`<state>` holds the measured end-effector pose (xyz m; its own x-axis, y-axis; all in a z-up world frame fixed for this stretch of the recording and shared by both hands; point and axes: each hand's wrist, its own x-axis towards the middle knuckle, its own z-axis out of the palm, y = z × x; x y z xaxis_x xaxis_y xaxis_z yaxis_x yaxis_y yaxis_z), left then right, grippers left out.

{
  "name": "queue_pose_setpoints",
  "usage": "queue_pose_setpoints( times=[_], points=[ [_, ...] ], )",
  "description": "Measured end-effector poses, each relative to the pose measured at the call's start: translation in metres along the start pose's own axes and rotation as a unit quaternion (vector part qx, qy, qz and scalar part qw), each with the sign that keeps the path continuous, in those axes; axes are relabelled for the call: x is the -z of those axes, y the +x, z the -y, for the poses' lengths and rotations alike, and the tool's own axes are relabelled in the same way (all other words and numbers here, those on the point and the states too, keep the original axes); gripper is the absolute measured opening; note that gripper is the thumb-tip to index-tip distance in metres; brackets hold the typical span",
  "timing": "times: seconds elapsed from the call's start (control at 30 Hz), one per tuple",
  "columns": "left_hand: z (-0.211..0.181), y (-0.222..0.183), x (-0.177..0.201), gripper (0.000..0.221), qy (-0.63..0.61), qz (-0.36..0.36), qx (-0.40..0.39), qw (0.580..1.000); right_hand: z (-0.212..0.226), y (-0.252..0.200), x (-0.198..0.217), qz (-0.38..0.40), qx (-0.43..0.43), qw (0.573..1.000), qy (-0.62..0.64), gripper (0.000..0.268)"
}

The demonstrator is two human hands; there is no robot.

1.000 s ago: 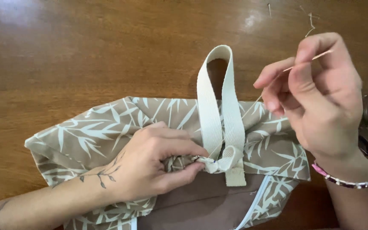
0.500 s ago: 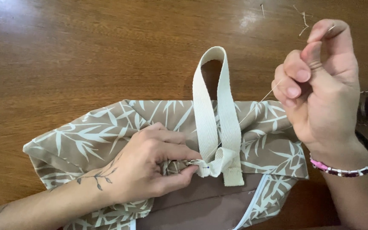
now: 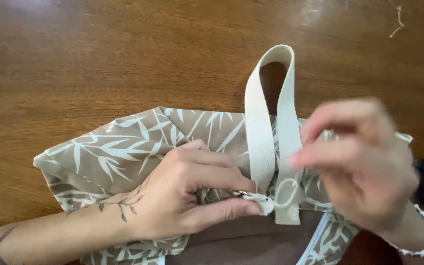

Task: Hand-sewing a strap onto a fabric bag and cutting the thread with scissors.

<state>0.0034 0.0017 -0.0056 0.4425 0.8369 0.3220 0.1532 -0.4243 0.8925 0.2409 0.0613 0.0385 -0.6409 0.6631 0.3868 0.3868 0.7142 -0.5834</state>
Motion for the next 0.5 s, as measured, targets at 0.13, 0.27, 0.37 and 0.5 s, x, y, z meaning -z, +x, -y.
queue_pose_setpoints(
  times=[0.13,0.27,0.37,0.5],
  points=[
    [-0.001,-0.001,0.003,0.013,0.0,0.007,-0.025,1.0,0.013,0.003,-0.004,0.086,0.078,0.993,0.005,0.019],
    [0.002,-0.002,0.004,0.013,-0.004,0.008,-0.046,0.999,0.024,0.002,-0.006,0.101,0.042,0.994,-0.006,0.019],
    [0.004,-0.004,0.006,0.015,0.004,0.035,-0.057,0.998,0.023,-0.001,-0.008,0.099,0.041,0.994,-0.011,0.022],
    [0.005,-0.004,0.006,0.015,-0.01,0.051,-0.053,0.997,0.025,-0.003,-0.009,0.114,0.026,0.993,-0.025,0.018]
  ],
)
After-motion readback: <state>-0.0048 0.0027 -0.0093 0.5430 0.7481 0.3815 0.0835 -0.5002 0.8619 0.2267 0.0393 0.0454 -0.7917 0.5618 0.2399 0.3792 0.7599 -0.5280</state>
